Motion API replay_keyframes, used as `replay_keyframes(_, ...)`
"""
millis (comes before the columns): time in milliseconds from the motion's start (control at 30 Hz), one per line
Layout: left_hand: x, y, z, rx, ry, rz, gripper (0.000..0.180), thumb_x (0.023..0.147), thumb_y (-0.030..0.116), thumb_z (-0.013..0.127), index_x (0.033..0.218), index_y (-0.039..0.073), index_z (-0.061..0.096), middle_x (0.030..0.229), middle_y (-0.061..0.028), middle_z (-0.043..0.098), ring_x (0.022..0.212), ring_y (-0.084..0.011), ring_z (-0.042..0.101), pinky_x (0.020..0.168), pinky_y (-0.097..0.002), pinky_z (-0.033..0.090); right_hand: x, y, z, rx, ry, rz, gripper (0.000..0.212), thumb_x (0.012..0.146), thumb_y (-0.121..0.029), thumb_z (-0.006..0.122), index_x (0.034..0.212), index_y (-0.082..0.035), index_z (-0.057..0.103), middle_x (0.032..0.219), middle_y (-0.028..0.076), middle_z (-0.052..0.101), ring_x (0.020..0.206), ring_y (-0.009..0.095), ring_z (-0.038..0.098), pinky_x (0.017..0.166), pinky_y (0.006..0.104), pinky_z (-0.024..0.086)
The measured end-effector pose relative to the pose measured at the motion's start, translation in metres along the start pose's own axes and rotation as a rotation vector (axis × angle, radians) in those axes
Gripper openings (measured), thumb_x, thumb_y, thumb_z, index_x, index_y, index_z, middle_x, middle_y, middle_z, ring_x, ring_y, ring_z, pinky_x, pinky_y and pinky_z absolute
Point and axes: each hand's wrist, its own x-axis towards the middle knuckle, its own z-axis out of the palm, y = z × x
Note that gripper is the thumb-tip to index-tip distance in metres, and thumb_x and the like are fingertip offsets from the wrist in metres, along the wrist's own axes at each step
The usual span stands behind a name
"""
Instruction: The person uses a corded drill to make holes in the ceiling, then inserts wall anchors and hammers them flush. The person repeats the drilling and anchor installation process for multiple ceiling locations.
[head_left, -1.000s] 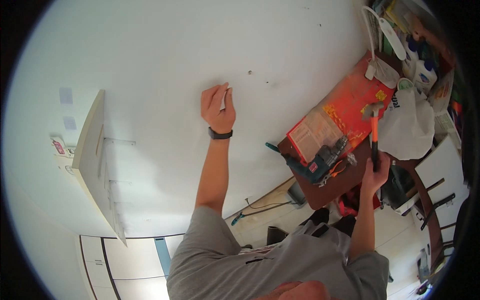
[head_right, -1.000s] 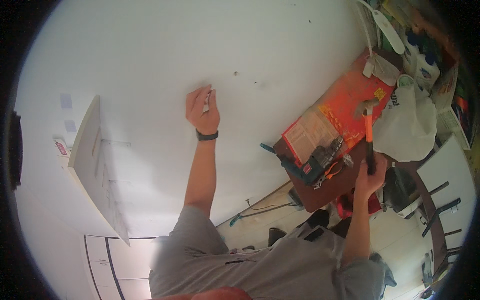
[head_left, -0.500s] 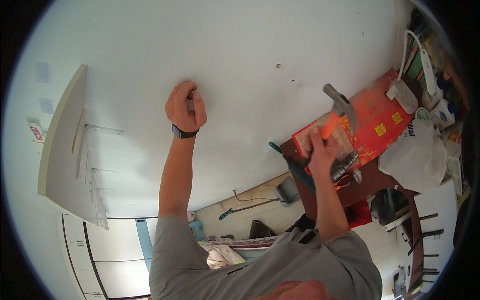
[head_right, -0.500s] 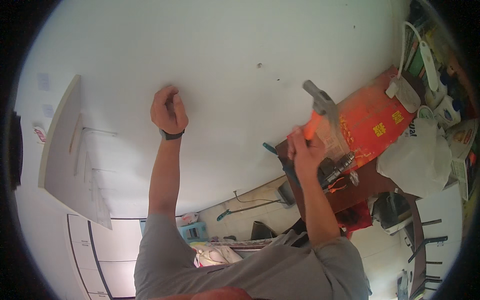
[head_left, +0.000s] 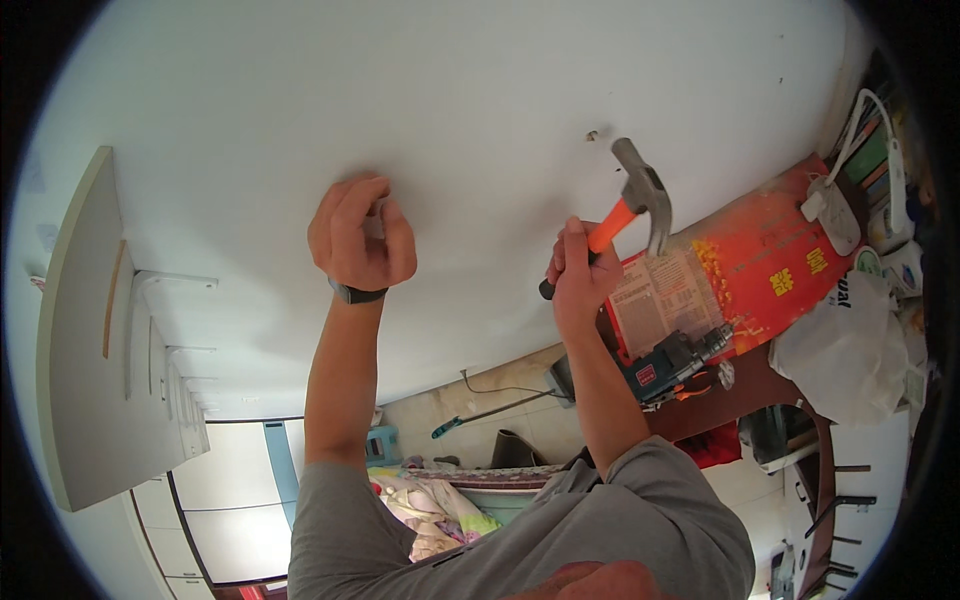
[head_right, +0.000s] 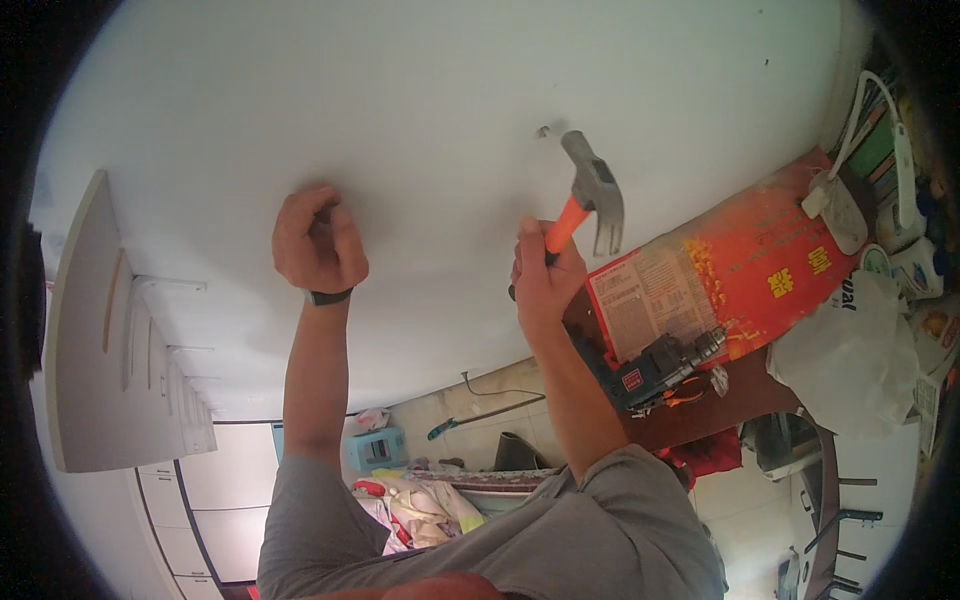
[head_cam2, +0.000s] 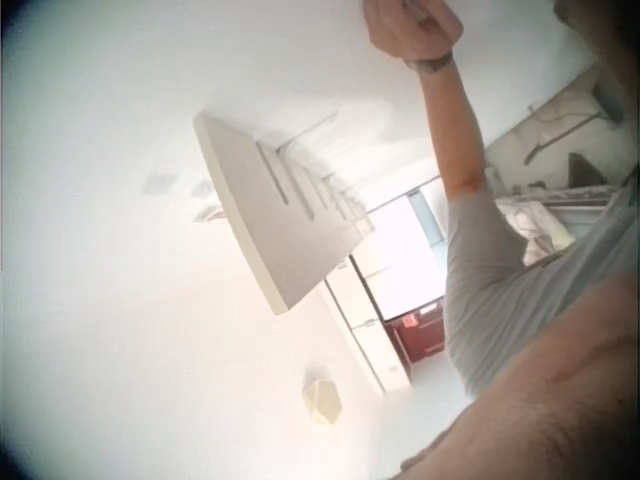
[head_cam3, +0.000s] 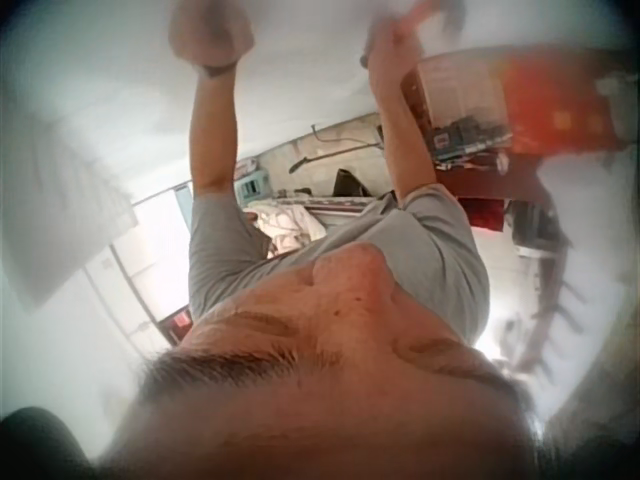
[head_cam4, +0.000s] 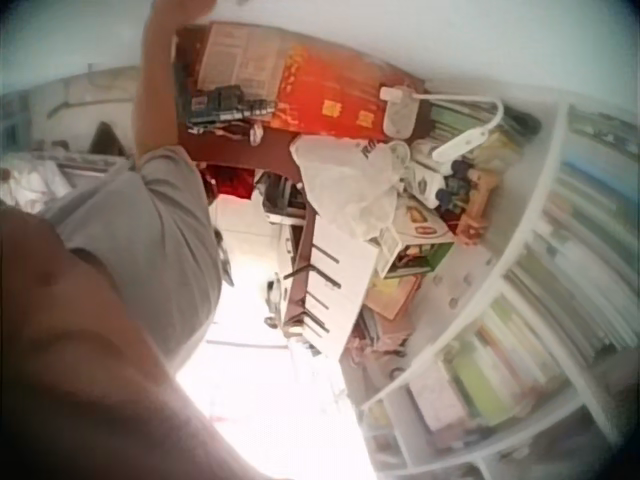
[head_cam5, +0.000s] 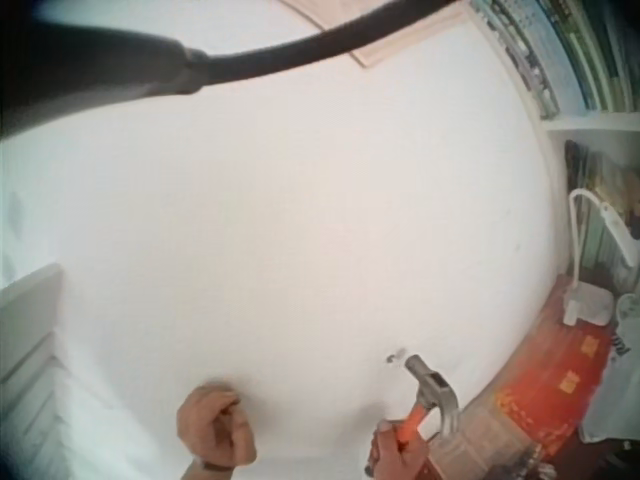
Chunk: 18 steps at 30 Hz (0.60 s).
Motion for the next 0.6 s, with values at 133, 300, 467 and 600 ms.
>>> replay_keyframes(133,-0.002,0.001,0.000,0.007,-0.014,-0.020,0.026,0.071,-0.007,0.057,0.096,-0.006,0.063,0.073,-0.0126,0.065,0.053,-0.0186,0.053,0.045,-0.0256,0.040,-0.006,0.002,-0.001,0.056,0.023,-0.108,0.020,0.103,-0.015,0.062,0.089,-0.001,0.058,0.068,0.001,0.052,0.051,0.005,0.044,0.041,0.0224,0.038)
replay_keyframes(300,-0.003,-0.001,0.002,-0.018,-0.006,-0.011,0.022,0.077,-0.005,0.056,0.098,-0.008,0.063,0.074,-0.0131,0.064,0.056,-0.0191,0.053,0.048,-0.0269,0.041,0.000,0.003,0.013,0.015,0.020,0.034,0.021,0.102,-0.014,0.063,0.087,-0.001,0.058,0.062,-0.001,0.050,0.047,0.004,0.041,0.040,0.0219,0.034)
replay_keyframes(467,-0.003,0.001,0.001,-0.015,-0.018,-0.013,0.023,0.076,-0.008,0.055,0.098,-0.009,0.063,0.074,-0.0136,0.064,0.056,-0.0199,0.053,0.048,-0.0271,0.041,-0.006,0.008,0.011,0.125,0.056,-0.072,0.022,0.102,-0.014,0.065,0.085,-0.001,0.058,0.058,-0.003,0.049,0.045,0.002,0.040,0.039,0.0216,0.033)
replay_keyframes(600,-0.004,0.001,0.000,-0.013,-0.027,-0.016,0.024,0.075,-0.009,0.055,0.097,-0.009,0.063,0.076,-0.0142,0.064,0.056,-0.0203,0.053,0.048,-0.0271,0.042,-0.003,0.004,0.017,0.049,0.055,0.010,0.022,0.102,-0.012,0.063,0.083,-0.001,0.057,0.057,-0.003,0.048,0.045,0.003,0.039,0.039,0.0218,0.033)
